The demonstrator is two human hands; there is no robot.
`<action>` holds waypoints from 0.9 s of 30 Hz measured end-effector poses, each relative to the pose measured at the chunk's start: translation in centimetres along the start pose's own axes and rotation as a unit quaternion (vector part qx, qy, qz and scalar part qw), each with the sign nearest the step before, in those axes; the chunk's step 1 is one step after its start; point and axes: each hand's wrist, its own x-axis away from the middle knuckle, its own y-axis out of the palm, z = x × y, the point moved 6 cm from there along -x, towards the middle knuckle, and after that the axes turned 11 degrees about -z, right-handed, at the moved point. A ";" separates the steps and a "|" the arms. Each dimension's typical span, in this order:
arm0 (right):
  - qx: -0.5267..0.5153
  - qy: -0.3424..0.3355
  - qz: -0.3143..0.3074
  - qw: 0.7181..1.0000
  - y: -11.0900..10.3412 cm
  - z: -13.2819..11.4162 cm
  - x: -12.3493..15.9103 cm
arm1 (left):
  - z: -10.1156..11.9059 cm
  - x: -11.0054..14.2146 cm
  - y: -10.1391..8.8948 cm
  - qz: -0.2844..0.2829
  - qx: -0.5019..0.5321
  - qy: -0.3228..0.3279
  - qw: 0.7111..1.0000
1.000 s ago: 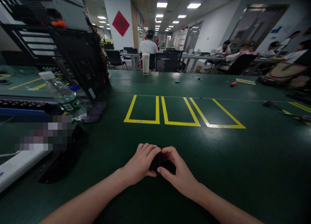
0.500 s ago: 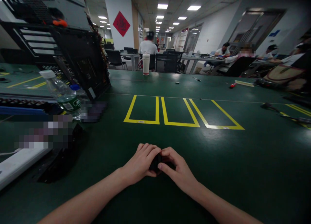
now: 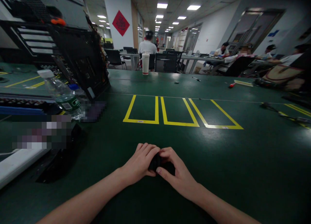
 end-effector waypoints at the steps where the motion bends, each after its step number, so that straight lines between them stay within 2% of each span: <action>1: -0.009 0.003 0.004 1.000 0.0 0.1 -0.1 | 0.0 0.0 0.0 0.002 0.002 -0.001 1.000; 5: -0.054 0.055 0.002 0.997 -0.1 0.5 -0.3 | -0.1 0.1 0.0 0.005 0.006 -0.002 1.000; 8: -0.043 0.081 -0.021 0.996 -0.1 0.3 -0.3 | 0.0 0.2 0.0 -0.002 0.008 -0.007 1.000; 13: 0.038 0.021 -0.011 0.999 -0.3 -0.8 0.0 | 0.0 0.2 0.1 0.007 0.002 -0.005 1.000; 16: 0.043 0.000 0.006 0.999 -0.3 -0.7 0.0 | 0.0 0.1 0.0 0.016 0.004 -0.005 1.000; 22: -0.030 0.063 0.006 0.998 -0.1 0.4 -0.4 | 0.1 0.2 -0.1 0.005 0.029 -0.008 1.000; 24: -0.020 0.079 -0.007 0.997 -0.1 0.4 -0.3 | 0.2 0.2 -0.3 0.003 0.029 -0.006 1.000; 27: 0.016 0.065 -0.017 0.998 -0.1 -0.1 -0.1 | 0.4 0.3 -0.5 0.004 0.026 -0.003 1.000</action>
